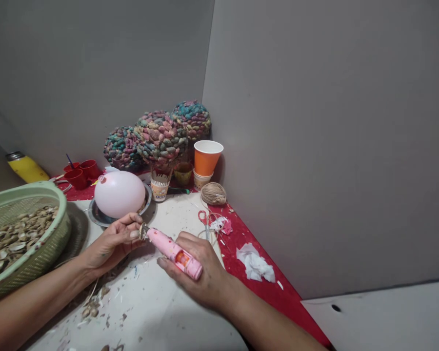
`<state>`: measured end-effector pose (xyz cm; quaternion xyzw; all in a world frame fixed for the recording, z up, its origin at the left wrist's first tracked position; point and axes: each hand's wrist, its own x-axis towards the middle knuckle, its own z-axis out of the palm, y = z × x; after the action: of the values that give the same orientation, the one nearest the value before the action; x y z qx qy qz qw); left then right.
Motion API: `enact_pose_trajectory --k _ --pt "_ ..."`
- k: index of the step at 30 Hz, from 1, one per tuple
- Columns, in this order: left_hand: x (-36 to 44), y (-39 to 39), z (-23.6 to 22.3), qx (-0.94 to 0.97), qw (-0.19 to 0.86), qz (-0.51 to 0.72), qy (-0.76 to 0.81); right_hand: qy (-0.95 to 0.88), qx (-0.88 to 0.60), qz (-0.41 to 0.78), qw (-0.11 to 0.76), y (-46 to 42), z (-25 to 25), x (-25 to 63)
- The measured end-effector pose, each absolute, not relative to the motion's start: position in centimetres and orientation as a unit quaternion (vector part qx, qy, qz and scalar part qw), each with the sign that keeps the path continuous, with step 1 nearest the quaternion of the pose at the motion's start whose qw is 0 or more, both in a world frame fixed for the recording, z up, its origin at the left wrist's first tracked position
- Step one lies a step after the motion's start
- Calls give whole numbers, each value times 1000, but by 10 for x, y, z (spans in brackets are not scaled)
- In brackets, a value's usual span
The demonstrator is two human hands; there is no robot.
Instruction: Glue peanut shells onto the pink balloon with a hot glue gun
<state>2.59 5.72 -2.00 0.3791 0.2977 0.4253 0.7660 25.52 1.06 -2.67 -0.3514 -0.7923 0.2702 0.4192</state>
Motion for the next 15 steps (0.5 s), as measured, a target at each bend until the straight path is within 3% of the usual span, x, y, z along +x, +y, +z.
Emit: enact_pose_trajectory --k 15 --pt "28 57 -15 368 765 436 298 -811 -350 244 399 8 -19 253"
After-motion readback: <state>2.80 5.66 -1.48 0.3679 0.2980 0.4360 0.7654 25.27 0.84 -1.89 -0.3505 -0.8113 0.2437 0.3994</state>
